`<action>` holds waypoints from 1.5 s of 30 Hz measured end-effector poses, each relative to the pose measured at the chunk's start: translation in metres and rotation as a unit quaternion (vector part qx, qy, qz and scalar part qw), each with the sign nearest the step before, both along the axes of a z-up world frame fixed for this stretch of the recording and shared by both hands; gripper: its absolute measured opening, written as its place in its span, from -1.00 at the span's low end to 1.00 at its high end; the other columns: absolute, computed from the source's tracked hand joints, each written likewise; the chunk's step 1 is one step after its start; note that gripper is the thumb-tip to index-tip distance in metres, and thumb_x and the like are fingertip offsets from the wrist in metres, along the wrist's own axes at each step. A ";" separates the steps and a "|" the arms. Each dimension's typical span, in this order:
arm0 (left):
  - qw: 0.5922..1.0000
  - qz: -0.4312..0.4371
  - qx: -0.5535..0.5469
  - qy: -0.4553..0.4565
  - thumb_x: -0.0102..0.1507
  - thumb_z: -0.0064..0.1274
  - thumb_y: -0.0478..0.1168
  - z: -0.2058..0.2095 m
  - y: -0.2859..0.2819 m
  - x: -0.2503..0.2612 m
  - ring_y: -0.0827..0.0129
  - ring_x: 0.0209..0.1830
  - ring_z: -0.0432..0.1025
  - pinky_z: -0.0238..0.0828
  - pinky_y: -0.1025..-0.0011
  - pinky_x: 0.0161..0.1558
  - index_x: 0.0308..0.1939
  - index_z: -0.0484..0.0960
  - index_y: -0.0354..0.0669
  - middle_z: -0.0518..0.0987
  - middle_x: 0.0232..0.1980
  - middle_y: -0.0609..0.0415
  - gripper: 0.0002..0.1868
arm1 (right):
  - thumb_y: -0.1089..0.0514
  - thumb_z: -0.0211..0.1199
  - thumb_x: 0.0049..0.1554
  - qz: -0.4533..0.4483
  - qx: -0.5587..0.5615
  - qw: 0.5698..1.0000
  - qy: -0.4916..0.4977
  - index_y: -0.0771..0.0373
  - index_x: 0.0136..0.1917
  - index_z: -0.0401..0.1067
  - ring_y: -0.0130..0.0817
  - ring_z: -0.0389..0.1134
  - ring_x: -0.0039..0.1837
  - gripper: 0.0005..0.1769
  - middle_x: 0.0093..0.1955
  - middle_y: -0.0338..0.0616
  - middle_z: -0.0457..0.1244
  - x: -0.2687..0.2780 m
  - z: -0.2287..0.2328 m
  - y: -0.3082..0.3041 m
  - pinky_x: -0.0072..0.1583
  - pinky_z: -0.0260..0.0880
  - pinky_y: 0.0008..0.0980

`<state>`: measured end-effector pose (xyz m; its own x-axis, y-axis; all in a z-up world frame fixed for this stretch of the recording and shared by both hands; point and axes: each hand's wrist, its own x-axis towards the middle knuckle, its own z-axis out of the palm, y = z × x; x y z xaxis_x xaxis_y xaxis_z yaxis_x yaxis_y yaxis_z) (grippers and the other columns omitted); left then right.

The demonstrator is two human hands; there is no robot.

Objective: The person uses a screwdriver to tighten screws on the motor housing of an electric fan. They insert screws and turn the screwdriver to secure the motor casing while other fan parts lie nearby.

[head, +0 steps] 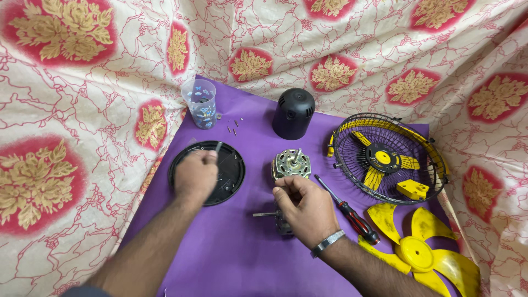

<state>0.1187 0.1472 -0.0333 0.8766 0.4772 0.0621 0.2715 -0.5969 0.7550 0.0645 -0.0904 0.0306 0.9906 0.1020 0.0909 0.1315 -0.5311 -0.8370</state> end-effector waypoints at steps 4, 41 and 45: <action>0.979 -0.131 -0.153 0.032 0.31 -0.02 0.00 0.016 -0.072 -0.050 0.14 -0.25 0.64 0.52 0.22 -0.11 -0.11 0.69 -0.16 0.72 -0.28 -0.08 -0.67 | 0.08 0.35 0.13 -0.001 0.065 0.997 0.046 0.26 0.05 0.58 -0.60 0.41 -0.21 -0.73 -0.22 -0.22 0.46 0.005 -0.005 -0.001 -0.13 0.46 -0.52; 0.915 0.074 -0.384 0.093 0.09 0.21 -0.52 0.025 -0.155 -0.120 0.50 -0.14 0.60 0.59 0.53 -0.05 -0.04 0.59 -0.19 0.68 -0.11 0.10 -0.62 | 0.28 0.35 0.10 -0.184 0.342 0.873 0.295 0.47 -0.01 0.54 -0.32 0.46 -0.14 -0.78 -0.14 -0.05 0.42 -0.031 -0.078 -0.114 -0.05 0.53 -0.37; 0.944 0.051 -0.323 0.038 0.08 0.25 -0.46 0.031 -0.160 -0.114 0.49 -0.20 0.64 0.61 0.52 -0.13 -0.06 0.57 -0.19 0.69 -0.15 0.11 -0.63 | 0.25 0.39 0.07 -0.136 0.206 0.947 0.207 0.41 0.02 0.61 -0.40 0.41 -0.21 -0.75 -0.17 -0.09 0.46 -0.026 -0.085 -0.101 -0.10 0.49 -0.45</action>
